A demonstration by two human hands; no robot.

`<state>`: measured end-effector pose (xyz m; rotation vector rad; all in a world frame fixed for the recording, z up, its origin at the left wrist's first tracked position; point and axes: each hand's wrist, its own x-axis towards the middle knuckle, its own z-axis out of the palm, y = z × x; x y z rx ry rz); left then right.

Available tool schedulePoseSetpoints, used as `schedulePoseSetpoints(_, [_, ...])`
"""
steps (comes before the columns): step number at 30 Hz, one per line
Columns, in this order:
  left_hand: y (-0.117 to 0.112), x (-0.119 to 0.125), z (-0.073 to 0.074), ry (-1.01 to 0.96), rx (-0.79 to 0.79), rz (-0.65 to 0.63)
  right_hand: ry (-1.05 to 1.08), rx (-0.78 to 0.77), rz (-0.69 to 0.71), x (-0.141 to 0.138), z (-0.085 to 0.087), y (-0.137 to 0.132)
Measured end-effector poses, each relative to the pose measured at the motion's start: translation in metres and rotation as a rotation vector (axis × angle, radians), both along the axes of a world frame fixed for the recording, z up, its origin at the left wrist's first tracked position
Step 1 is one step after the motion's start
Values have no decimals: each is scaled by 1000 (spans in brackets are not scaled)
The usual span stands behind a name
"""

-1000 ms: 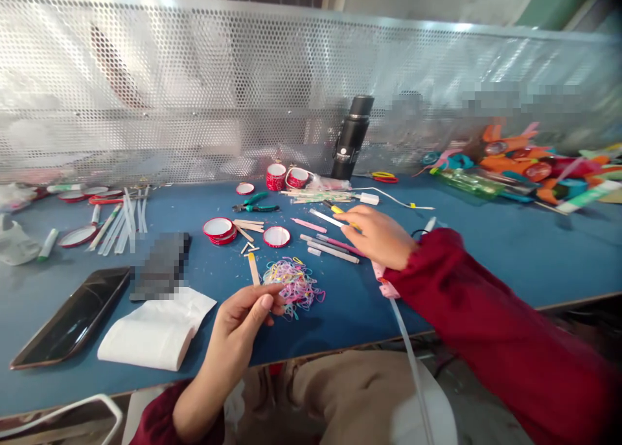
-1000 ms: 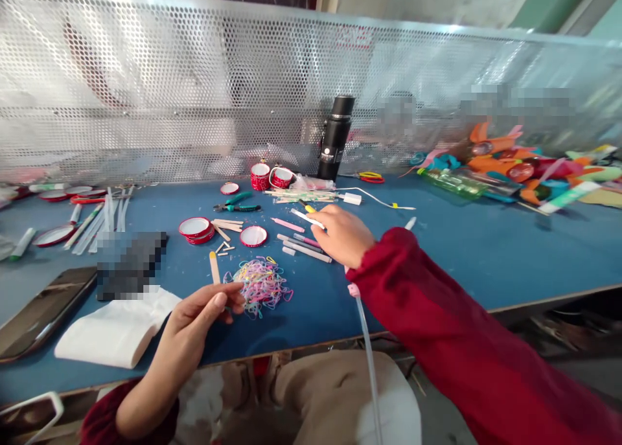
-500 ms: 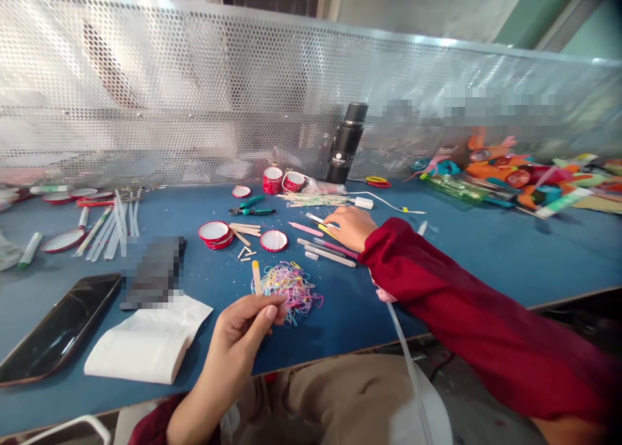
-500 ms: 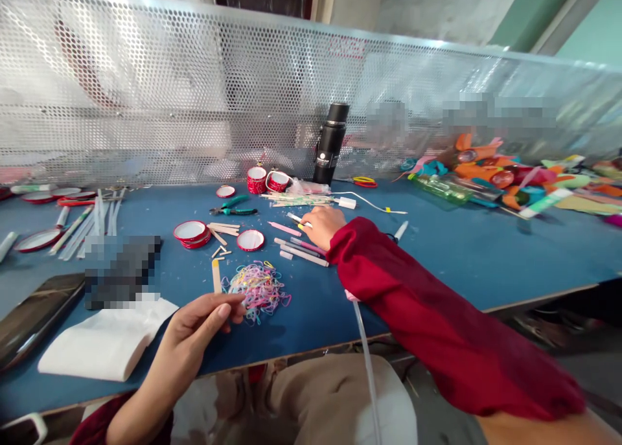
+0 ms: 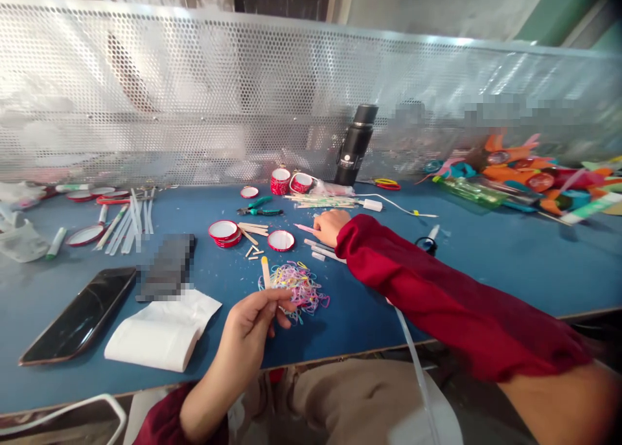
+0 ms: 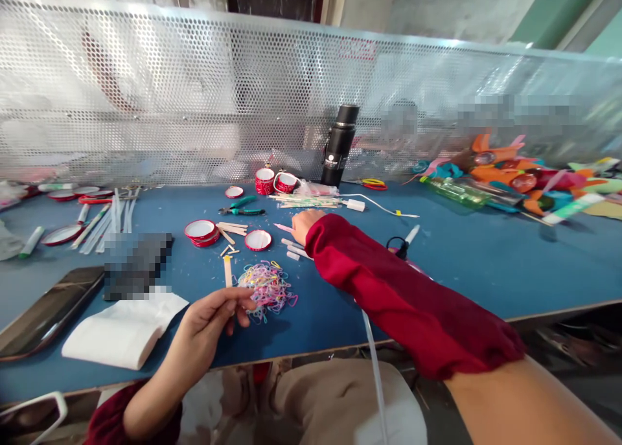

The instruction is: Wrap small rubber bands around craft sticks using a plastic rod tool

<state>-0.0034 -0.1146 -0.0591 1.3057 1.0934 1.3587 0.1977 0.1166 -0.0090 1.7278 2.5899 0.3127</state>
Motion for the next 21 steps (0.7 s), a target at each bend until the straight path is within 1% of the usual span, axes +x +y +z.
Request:
schedulePoseSetpoints(3, [-1, 1, 0, -12, 1, 3, 20, 22, -7, 0, 9, -4])
schedulePoseSetpoints(6, [-2, 2, -1, -102, -12, 2, 94, 93, -20, 7, 27, -18])
schedulePoseSetpoints(8, [-2, 3, -1, -181, -40, -11, 355, 164, 26, 13, 41, -38])
schedulePoseSetpoints(9, [-2, 3, 0, -207, -54, -13, 500, 162, 95, 17, 48, -53])
schedulePoseSetpoints(10, [-1, 3, 1, -221, -63, -10, 651, 127, 175, 20, 53, -72])
schedulePoseSetpoints(12, [-2, 3, 2, -212, -68, -3, 976, 84, 262, 25, 59, -116])
schedulePoseSetpoints(14, [-2, 2, 3, -176, -73, -27, 1194, 56, 268, 27, 57, -164])
schedulePoseSetpoints(16, [-2, 2, 3, -145, -80, -66, 1383, 90, 236, 24, 46, -208])
schedulePoseSetpoints(17, [-3, 2, 2, -139, -86, -79, 1441, 116, 264, 21, 38, -226])
schedulePoseSetpoints(18, [-3, 2, 2, -134, -92, -84, 1491, 143, 306, 15, 29, -240])
schedulePoseSetpoints(20, [-4, 2, 1, -121, -101, -79, 1569, 182, 364, 0, 12, -259])
schedulePoseSetpoints(21, [-4, 3, 2, -114, -102, -77, 1570, 172, 350, -8, 3, -263])
